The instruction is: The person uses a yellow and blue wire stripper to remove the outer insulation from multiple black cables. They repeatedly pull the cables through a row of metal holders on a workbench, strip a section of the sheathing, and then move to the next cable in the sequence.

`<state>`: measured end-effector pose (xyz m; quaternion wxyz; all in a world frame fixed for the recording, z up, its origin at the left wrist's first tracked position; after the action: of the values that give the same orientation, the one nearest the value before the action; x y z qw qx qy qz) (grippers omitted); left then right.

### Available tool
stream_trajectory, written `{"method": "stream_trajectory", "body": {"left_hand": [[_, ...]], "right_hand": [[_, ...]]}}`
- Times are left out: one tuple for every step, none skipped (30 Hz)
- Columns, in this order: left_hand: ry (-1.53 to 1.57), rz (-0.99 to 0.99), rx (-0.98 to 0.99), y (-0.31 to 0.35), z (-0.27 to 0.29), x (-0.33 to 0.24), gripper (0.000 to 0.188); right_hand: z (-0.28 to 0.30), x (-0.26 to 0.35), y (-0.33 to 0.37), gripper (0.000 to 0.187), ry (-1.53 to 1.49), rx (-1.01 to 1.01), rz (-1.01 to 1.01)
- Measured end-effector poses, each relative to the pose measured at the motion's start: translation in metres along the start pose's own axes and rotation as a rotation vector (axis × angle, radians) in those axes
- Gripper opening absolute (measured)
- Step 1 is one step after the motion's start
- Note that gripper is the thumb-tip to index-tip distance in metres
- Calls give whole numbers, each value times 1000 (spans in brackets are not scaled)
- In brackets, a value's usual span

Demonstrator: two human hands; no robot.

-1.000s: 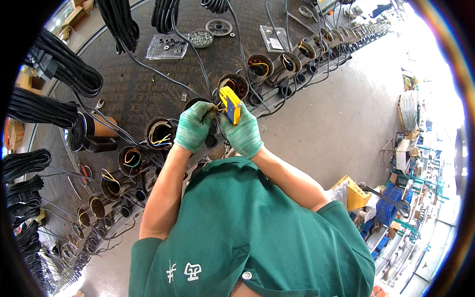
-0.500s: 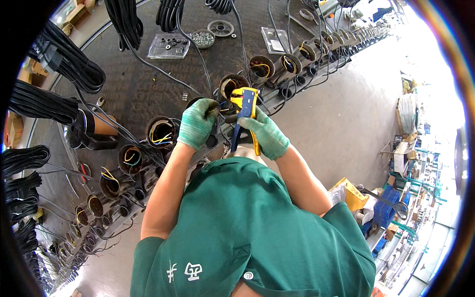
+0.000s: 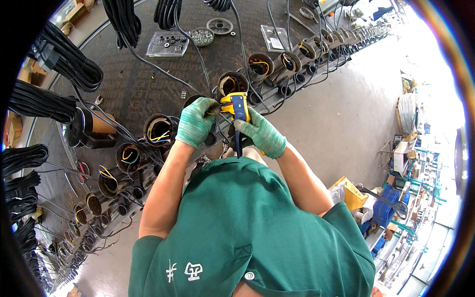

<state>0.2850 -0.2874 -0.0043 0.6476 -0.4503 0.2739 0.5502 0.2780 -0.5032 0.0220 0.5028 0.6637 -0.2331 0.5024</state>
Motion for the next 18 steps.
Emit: {"method": "stream_trajectory", "body": {"left_hand": [[0, 5, 7, 0, 0, -1, 19], [0, 6, 9, 0, -1, -1, 19], [-4, 10, 7, 0, -1, 0, 19], [-7, 13, 5, 1, -1, 1, 19], [-13, 16, 9, 1, 0, 2, 19], [-13, 17, 16, 1, 0, 2, 19], [-14, 18, 22, 0, 1, 1, 19], [-9, 9, 24, 0, 1, 2, 20], [-4, 2, 26, 0, 1, 3, 20], [1, -6, 27, 0, 1, 3, 20], [-6, -19, 35, 0, 1, 3, 21], [-14, -31, 42, 1, 2, 3, 21], [-21, -44, 50, 2, 2, 3, 21], [-21, -36, 46, 3, 1, 4, 21], [-22, -30, 40, 3, 2, 2, 21], [-21, -26, 36, 2, 2, 2, 21], [-8, -15, 34, 0, 2, 1, 21], [2, 4, 29, 0, 2, 2, 22]], "right_hand": [[0, -2, -1, 47, 27, -25, 6], [1, -3, -1, 46, 54, -50, 11], [1, 0, -2, 45, 70, -39, 7], [1, 4, -1, 43, 86, -27, 3], [0, 7, -1, 42, 102, -16, -1], [1, 8, -1, 42, 106, -13, -9], [1, 9, -1, 42, 109, -11, -16], [2, 10, -1, 41, 113, -8, -23], [1, 13, -1, 40, 161, -18, -21], [0, 17, 0, 38, 209, -29, -20], [-2, 23, 0, 37, 257, -39, -18], [-3, 28, 2, 36, 205, -44, -114], [-4, 35, 5, 35, 153, -49, -209], [-4, 34, 4, 36, 83, -48, -213], [-4, 34, 6, 37, 13, -47, -217], [-1, 21, 3, 39, -76, -42, -130], [2, 8, 2, 42, -164, -37, -43], [2, 1, 4, 45, -228, -53, 0]]}}
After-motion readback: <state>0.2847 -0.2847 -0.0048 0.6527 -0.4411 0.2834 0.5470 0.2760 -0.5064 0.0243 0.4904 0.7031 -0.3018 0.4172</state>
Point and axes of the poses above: each hand's wrist, its own y-axis away from the middle knuckle, its own z-axis out of the back of the hand, x = y × z, the point moved 3 cm from there along -y, towards the middle knuckle, and after that the axes turned 3 degrees about -x, right-handed, at the moved point
